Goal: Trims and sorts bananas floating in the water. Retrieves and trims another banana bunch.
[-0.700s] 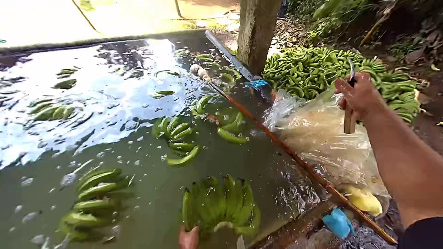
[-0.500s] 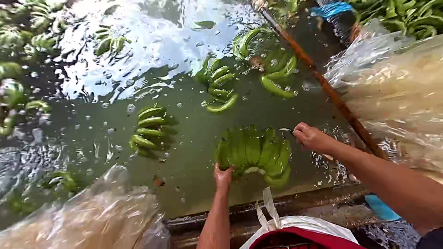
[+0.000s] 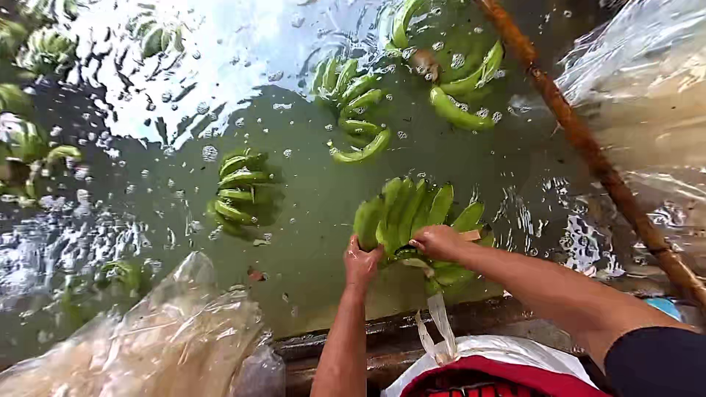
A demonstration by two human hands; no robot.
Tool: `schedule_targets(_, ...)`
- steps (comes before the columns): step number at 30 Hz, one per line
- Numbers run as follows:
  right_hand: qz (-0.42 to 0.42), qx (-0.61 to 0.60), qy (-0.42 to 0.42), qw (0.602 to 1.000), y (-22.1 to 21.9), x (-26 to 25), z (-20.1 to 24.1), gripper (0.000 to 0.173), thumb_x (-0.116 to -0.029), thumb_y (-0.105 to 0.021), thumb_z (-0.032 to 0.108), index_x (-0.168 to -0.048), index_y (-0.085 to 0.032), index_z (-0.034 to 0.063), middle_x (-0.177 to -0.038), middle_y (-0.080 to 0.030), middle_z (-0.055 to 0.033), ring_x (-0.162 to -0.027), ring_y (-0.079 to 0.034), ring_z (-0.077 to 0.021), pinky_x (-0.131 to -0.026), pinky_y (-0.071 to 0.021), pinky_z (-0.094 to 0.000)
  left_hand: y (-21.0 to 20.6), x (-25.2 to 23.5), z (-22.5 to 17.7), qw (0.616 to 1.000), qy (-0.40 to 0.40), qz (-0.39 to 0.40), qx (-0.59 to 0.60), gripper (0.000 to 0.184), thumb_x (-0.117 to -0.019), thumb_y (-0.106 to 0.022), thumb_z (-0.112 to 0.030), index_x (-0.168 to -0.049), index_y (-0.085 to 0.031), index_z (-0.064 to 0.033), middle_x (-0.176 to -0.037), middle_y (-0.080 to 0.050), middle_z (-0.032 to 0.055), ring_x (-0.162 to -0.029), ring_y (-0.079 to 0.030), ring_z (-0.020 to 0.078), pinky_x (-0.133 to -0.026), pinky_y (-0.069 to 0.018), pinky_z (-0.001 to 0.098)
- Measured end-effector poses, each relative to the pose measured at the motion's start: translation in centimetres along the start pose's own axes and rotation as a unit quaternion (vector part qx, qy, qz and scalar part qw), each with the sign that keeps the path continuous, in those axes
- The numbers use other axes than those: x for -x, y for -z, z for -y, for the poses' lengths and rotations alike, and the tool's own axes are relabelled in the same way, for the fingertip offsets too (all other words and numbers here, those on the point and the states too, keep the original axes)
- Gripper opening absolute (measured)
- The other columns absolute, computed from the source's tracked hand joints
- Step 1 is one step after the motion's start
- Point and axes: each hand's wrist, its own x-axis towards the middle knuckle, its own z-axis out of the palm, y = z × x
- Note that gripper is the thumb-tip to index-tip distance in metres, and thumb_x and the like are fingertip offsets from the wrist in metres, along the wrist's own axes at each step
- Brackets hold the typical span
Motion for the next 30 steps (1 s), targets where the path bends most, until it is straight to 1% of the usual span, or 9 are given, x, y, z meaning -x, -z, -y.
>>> schedule_targets(9, 0.047, 0.073, 0.027, 0.996, 1.4, -1.4, 2.5, 0.038, -0.1112, -0.042, 0.026, -0.120, -0.066, -0.0014, -0.119, -0.067, -0.0266, -0.118, -0.062, -0.0461, -0.096, -0.0452, -0.0654, -0.4, -1.7, -1.6, 0.999, -0.018, 0.039, 0.001, 0.048, -0.0848, -0.078, -0.004, -0.126, -0.058, 0.0111, -0.116, -0.067, 0.0265, -0.111, -0.066, 0.0315, -0.101, -0.0511, 0.0470)
schedule_targets(12, 0.036, 0.111, 0.051, 0.992, 2.7, 0.8, 0.9, 0.035, -0.1105, -0.043, 0.022, -0.119, -0.067, -0.0015, -0.115, -0.068, -0.0262, -0.115, -0.062, -0.0466, -0.096, -0.0455, -0.0651, 0.3, -2.9, 0.1, 0.997, -0.016, 0.044, 0.066, 0.047, -0.0832, -0.076, -0.003, -0.125, -0.059, 0.0101, -0.113, -0.068, 0.0225, -0.106, -0.067, 0.0245, -0.097, -0.0540, 0.0412)
schedule_targets(15, 0.005, 0.138, 0.033, 0.990, 4.9, 5.8, -3.3, 0.033, -0.1097, -0.046, 0.022, -0.109, -0.070, -0.0019, -0.106, -0.069, -0.0239, -0.108, -0.065, -0.0442, -0.092, -0.0473, -0.0617, 3.3, -2.4, 3.0, 0.977, 0.054, -0.086, 0.185, 0.044, -0.0928, -0.066, 0.001, -0.132, -0.050, 0.0122, -0.112, -0.067, 0.0227, -0.095, -0.069, 0.0212, -0.084, -0.0576, 0.0374)
schedule_targets(17, -0.031, 0.130, -0.044, 0.990, 5.9, 8.5, -5.4, 0.034, -0.1099, -0.048, 0.023, -0.109, -0.070, -0.0015, -0.106, -0.070, -0.0251, -0.106, -0.066, -0.0450, -0.091, -0.0484, -0.0615, 6.5, -1.8, 4.9, 0.941, 0.120, -0.190, 0.252, 0.043, -0.1025, -0.056, -0.004, -0.141, -0.039, 0.0086, -0.110, -0.064, 0.0203, -0.088, -0.068, 0.0194, -0.075, -0.0584, 0.0349)
schedule_targets(20, -0.107, 0.011, -0.105, 0.989, 5.6, 8.5, -3.4, 0.039, -0.1119, -0.042, 0.024, -0.115, -0.065, -0.0073, -0.113, -0.066, -0.0313, -0.112, -0.063, -0.0495, -0.093, -0.0465, -0.0654, 7.9, 0.0, 5.1, 0.888, 0.168, -0.255, 0.345, 0.032, -0.1093, -0.044, -0.013, -0.138, -0.038, 0.0005, -0.098, -0.064, 0.0104, -0.077, -0.066, 0.0118, -0.064, -0.0562, 0.0269)
schedule_targets(23, -0.116, -0.165, -0.026, 0.979, 3.0, 5.4, 2.5, 0.049, -0.1118, -0.041, 0.035, -0.132, -0.060, -0.0058, -0.128, -0.062, -0.0296, -0.121, -0.060, -0.0432, -0.103, -0.0438, -0.0587, 3.8, 2.6, 3.4, 0.836, 0.221, -0.206, 0.457, 0.029, -0.1123, -0.034, -0.028, -0.122, -0.048, -0.0049, -0.089, -0.062, 0.0052, -0.069, -0.063, 0.0102, -0.061, -0.0551, 0.0249)
schedule_targets(25, -0.086, -0.235, 0.044, 0.967, 1.0, 3.5, 6.1, 0.055, -0.1061, -0.055, 0.040, -0.140, -0.055, -0.0030, -0.136, -0.057, -0.0279, -0.123, -0.058, -0.0393, -0.105, -0.0442, -0.0540, -0.1, 4.4, 2.7, 0.806, 0.245, -0.141, 0.520, 0.045, -0.1124, -0.023, -0.043, -0.111, -0.052, -0.0081, -0.079, -0.067, 0.0025, -0.062, -0.065, 0.0096, -0.057, -0.0561, 0.0238)
schedule_targets(27, -0.055, -0.216, 0.082, 0.971, -0.3, 2.6, 8.2, 0.063, -0.0985, -0.069, 0.036, -0.144, -0.052, -0.0038, -0.139, -0.055, -0.0291, -0.126, -0.057, -0.0409, -0.107, -0.0446, -0.0543, -3.4, 6.4, 2.6, 0.781, 0.267, -0.075, 0.559, 0.056, -0.1104, -0.017, -0.053, -0.110, -0.051, -0.0082, -0.078, -0.063, 0.0027, -0.066, -0.064, 0.0120, -0.061, -0.0560, 0.0273)
schedule_targets(30, -0.040, -0.157, 0.062, 0.985, 0.0, 3.1, 7.9, 0.042, -0.0982, -0.066, 0.016, -0.131, -0.055, -0.0080, -0.120, -0.063, -0.0292, -0.113, -0.062, -0.0423, -0.098, -0.0472, -0.0558, -6.3, 9.0, 1.7, 0.825, 0.287, 0.031, 0.486, 0.069, -0.1093, -0.007, -0.055, -0.110, -0.053, -0.0026, -0.077, -0.068, 0.0046, -0.067, -0.067, 0.0138, -0.065, -0.0566, 0.0290)
